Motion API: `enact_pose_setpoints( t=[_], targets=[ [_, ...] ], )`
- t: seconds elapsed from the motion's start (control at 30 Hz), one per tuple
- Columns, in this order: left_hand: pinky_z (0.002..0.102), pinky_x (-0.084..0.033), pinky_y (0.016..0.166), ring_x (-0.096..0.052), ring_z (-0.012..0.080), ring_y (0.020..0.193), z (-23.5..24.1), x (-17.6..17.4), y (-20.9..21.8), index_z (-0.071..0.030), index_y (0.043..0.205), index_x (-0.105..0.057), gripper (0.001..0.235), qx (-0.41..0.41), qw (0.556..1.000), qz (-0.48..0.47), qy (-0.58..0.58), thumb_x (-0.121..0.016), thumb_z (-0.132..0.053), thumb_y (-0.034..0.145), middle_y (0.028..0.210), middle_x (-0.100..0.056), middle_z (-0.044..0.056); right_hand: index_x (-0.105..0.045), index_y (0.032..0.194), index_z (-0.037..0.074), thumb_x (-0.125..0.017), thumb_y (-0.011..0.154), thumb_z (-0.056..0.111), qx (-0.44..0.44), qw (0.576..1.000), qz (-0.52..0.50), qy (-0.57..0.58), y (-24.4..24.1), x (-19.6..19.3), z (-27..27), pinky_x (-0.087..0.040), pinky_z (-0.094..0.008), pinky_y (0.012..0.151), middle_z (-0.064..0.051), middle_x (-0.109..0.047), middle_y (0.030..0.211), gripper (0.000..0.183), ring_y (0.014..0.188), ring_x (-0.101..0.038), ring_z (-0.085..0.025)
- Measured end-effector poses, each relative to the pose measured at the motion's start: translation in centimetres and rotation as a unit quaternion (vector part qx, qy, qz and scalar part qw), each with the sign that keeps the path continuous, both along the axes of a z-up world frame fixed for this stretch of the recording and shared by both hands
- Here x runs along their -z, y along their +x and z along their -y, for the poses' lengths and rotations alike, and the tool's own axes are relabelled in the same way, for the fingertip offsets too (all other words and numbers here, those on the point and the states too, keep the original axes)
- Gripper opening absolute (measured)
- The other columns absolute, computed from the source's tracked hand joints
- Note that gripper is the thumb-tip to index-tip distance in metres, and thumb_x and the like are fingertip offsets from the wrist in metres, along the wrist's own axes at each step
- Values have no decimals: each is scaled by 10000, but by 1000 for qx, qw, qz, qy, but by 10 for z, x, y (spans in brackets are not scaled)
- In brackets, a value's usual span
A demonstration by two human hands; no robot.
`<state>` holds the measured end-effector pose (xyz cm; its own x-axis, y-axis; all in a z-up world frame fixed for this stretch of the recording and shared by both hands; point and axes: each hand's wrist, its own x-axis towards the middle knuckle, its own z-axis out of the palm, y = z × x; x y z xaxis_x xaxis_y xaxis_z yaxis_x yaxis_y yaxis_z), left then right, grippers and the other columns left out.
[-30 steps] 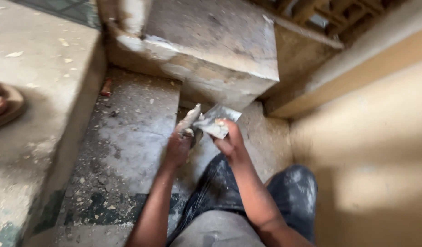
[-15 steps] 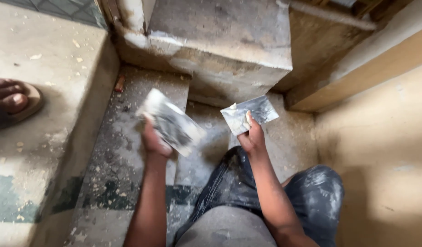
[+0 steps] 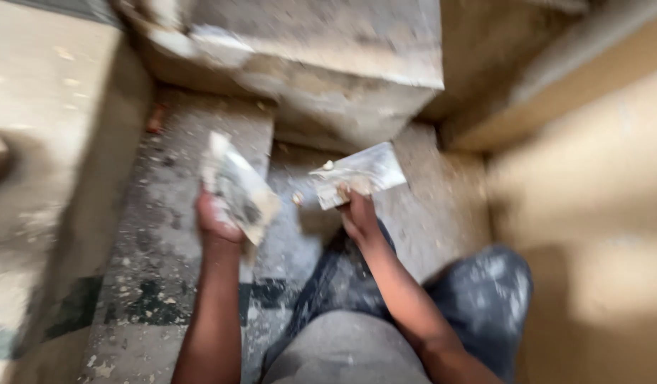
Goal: The recorder is applying putty or plaster to a wall or concrete surface using metal scrapers.
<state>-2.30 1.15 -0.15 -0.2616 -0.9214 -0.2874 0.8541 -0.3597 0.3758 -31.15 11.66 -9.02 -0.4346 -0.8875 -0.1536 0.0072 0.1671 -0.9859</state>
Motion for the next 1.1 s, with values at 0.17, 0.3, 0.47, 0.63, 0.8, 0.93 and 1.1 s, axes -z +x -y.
enact_pose_setpoints(
  t=[0.17,0.3,0.47,0.63,0.8,0.93,1.1],
  targets=[
    [446,-571,989,-671,290,1102,-9,25,-31,-19,1354,-591,481,73,996,-52,19,-408,-348,1056,1239,-669,169,-629,1364,55,-553,999,66,-144,837,-485,-210,17,-72,3,-495,-402,1073,-174,-666,1319,374,1235,-643,-330],
    [438,-600,923,-708,281,1014,-20,3,-47,-2,1297,-616,446,168,980,-94,44,-402,-315,1062,1174,-696,171,-622,1377,-2,-627,1023,87,-196,952,-99,-215,74,-149,5,-515,-363,1005,-209,-661,1306,365,1186,-632,-297],
    [432,-587,948,-692,280,1058,-22,-52,-17,-20,1328,-578,480,104,992,-12,65,-356,-351,1061,1176,-695,158,-701,1329,55,-600,948,100,-144,956,-242,-77,42,-113,12,-594,-350,877,-146,-735,1180,397,1023,-711,-235],
    [421,-568,956,-670,263,1093,-10,-14,-6,-58,1322,-561,425,-12,1000,9,-6,-396,-339,1049,1199,-678,112,-673,1170,-27,-627,959,122,-36,995,-22,-88,12,-124,13,-604,-395,800,-169,-722,1075,263,950,-711,-283],
    [373,-532,882,-590,171,1011,-3,73,-30,-32,1273,-567,294,-107,981,101,-128,-560,-279,1114,1140,-607,66,-634,1130,-52,-560,942,113,-98,970,55,-217,1,-113,12,-614,-392,821,-159,-716,1031,261,911,-725,-284],
    [384,-472,793,-536,192,884,-30,74,-40,-9,1221,-625,339,-23,933,303,-194,-542,-330,1146,1027,-614,120,-644,1112,-81,-607,1042,104,-51,915,383,-117,9,-37,26,-584,-402,842,-178,-697,1023,202,914,-700,-279],
    [439,-526,952,-625,356,1210,-55,-15,-48,6,1407,-609,609,18,712,486,-507,-461,-492,1088,1350,-623,240,-609,1106,-55,-527,926,96,41,866,492,-72,36,-106,6,-608,-450,939,-183,-697,1080,249,1001,-719,-313]
  ],
)
